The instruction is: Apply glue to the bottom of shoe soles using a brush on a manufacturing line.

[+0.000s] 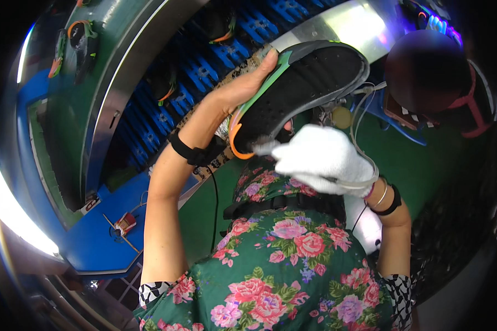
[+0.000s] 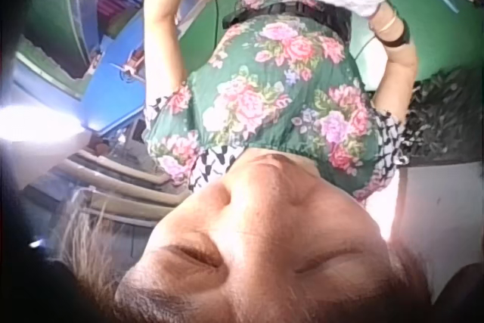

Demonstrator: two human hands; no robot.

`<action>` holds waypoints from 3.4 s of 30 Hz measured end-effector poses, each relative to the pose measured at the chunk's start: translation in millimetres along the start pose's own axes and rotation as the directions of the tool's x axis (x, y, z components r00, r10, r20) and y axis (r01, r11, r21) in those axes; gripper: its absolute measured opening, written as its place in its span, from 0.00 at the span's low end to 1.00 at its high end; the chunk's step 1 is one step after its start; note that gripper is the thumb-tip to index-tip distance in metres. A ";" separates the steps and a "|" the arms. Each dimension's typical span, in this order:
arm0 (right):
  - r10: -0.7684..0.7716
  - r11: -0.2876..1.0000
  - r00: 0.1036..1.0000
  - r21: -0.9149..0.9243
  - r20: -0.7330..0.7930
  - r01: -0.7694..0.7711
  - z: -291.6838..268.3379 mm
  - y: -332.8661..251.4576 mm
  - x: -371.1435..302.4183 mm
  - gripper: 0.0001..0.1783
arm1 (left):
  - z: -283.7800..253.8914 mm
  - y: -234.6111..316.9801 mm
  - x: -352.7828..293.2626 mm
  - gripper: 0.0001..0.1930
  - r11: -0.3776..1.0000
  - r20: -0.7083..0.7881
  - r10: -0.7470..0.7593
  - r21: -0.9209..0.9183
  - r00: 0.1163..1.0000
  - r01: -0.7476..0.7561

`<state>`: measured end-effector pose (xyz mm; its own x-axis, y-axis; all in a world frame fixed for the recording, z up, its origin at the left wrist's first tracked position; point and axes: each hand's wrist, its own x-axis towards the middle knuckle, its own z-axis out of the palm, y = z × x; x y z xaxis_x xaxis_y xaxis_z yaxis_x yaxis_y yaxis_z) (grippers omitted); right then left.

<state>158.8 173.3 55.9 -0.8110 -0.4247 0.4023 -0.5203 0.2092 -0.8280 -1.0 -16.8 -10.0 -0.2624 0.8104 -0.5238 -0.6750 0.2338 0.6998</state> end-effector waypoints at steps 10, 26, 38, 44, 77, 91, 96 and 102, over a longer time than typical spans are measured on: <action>0.257 0.956 0.809 0.013 -0.528 -0.295 -25.6 -3.6 16.8 0.08 | 25.3 -33.7 -0.9 0.31 0.818 -0.066 0.147 -0.553 0.987 -0.159; 0.134 0.917 0.877 -0.279 -0.461 -0.286 -30.4 -13.0 24.2 0.10 | 35.3 -46.1 -13.6 0.36 0.337 0.019 0.455 -0.929 0.891 -0.153; -0.115 0.909 0.875 -0.405 -0.471 -0.098 -32.5 -17.3 38.8 0.10 | 74.8 -35.3 -3.9 0.53 0.458 -0.085 0.404 -0.843 0.911 -0.282; -0.128 0.886 0.865 -0.448 -0.486 -0.121 -29.8 -16.8 38.8 0.14 | 82.0 -43.9 -5.0 0.49 0.530 -0.237 0.231 -0.783 0.944 -0.326; -0.092 0.921 0.895 -0.379 -0.437 -0.090 -3.1 -15.0 19.5 0.17 | 71.9 -25.0 7.9 0.55 0.407 -0.138 0.534 -0.822 0.834 -0.397; -0.052 0.996 0.912 -0.085 -0.406 0.019 -0.2 -17.5 17.0 0.16 | 50.6 -14.4 13.9 0.46 0.316 -0.129 0.604 -0.867 0.787 -0.385; -0.135 0.932 0.925 -0.362 -0.355 -0.003 11.9 -15.8 10.3 0.16 | 50.2 -14.7 18.3 0.45 0.354 -0.013 0.707 -0.859 0.707 -0.371; 0.048 0.985 0.893 -0.125 -0.448 -0.116 -10.1 -23.9 11.3 0.13 | 59.0 -4.5 10.0 0.48 0.269 -0.132 0.670 -0.874 0.730 -0.405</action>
<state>159.3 172.4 84.1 -0.8688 0.0254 0.4945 -0.4524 0.3653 -0.8136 40.0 21.9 10.3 -0.7350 0.6777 0.0224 -0.6780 -0.7347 -0.0237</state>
